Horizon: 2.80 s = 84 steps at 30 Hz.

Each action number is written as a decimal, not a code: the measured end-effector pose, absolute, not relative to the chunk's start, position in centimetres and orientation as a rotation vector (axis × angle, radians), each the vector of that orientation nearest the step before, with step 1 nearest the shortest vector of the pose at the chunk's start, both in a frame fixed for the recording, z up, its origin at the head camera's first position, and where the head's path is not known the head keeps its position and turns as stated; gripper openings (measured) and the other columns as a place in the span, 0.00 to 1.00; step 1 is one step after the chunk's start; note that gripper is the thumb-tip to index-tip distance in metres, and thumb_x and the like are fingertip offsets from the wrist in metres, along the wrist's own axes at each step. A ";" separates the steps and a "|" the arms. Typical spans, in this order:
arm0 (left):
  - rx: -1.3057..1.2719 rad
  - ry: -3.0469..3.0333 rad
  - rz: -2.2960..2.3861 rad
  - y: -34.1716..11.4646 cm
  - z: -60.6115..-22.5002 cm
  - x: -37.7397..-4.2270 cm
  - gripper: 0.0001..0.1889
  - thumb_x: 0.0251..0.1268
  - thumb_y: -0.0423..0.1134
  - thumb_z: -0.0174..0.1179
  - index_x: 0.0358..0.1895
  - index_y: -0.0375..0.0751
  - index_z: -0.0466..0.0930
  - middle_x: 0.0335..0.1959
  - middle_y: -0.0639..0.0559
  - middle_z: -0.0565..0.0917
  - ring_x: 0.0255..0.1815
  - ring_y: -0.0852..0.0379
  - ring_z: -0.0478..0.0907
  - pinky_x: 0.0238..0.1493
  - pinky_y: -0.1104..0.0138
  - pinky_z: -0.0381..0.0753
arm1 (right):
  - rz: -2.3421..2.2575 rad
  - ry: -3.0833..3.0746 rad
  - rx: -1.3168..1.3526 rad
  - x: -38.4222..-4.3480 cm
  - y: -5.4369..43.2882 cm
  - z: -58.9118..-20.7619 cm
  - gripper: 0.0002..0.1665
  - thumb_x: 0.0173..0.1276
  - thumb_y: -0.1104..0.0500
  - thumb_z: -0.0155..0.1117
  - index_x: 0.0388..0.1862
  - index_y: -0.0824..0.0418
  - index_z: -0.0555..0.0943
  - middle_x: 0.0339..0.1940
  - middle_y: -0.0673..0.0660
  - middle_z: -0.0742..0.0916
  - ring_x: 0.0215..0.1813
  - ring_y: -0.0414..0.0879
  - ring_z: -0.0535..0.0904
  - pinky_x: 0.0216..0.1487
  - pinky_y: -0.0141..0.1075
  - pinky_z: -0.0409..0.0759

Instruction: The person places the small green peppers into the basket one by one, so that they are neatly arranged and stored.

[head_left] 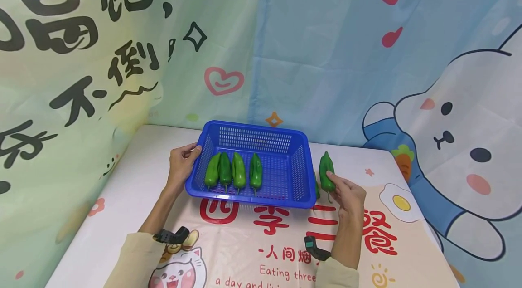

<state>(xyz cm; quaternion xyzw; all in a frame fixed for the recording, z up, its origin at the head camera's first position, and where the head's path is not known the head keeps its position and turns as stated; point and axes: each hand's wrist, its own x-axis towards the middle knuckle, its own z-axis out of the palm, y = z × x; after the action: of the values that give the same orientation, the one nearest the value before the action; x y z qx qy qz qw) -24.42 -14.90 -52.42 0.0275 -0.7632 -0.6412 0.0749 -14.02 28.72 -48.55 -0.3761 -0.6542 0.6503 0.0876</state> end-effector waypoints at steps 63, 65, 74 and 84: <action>0.071 -2.287 -1.919 -14.9 -52.4 -24.2 0.22 0.84 0.39 0.61 0.68 0.25 0.81 0.50 0.21 0.89 0.30 0.70 0.83 0.33 0.79 0.84 | 2.070 -2.218 -0.865 -15.0 24.4 -44.8 0.44 0.72 0.40 0.77 0.72 0.71 0.80 0.43 0.49 0.94 0.43 0.38 0.89 0.76 0.47 0.82; 0.071 -2.289 -1.917 -14.9 -52.4 -24.2 0.22 0.84 0.39 0.61 0.68 0.25 0.81 0.50 0.21 0.89 0.30 0.71 0.83 0.33 0.79 0.84 | 2.069 -2.224 -0.846 -15.1 24.3 -44.7 0.43 0.72 0.41 0.78 0.71 0.72 0.80 0.42 0.49 0.94 0.42 0.38 0.90 0.65 0.38 0.88; 0.071 -2.296 -1.913 -14.9 -52.3 -24.3 0.22 0.85 0.39 0.61 0.68 0.25 0.81 0.50 0.21 0.88 0.30 0.70 0.82 0.33 0.79 0.83 | 2.041 -2.266 -0.846 -15.7 23.4 -44.3 0.40 0.72 0.43 0.78 0.69 0.72 0.82 0.48 0.58 0.94 0.41 0.40 0.89 0.48 0.29 0.90; 0.068 -2.290 -1.941 -14.9 -52.2 -24.1 0.22 0.84 0.40 0.61 0.69 0.26 0.81 0.51 0.21 0.88 0.30 0.68 0.83 0.33 0.79 0.84 | 2.057 -2.278 -0.778 -16.4 22.3 -44.5 0.37 0.72 0.46 0.80 0.65 0.73 0.84 0.45 0.57 0.92 0.37 0.41 0.88 0.48 0.30 0.90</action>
<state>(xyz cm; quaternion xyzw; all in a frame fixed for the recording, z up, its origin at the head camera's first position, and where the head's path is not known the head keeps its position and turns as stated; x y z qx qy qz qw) -24.08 -14.88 -52.24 0.0225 -0.7608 -0.6449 0.0691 -16.39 22.29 -44.50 -0.2457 -0.7194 0.6496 -0.0127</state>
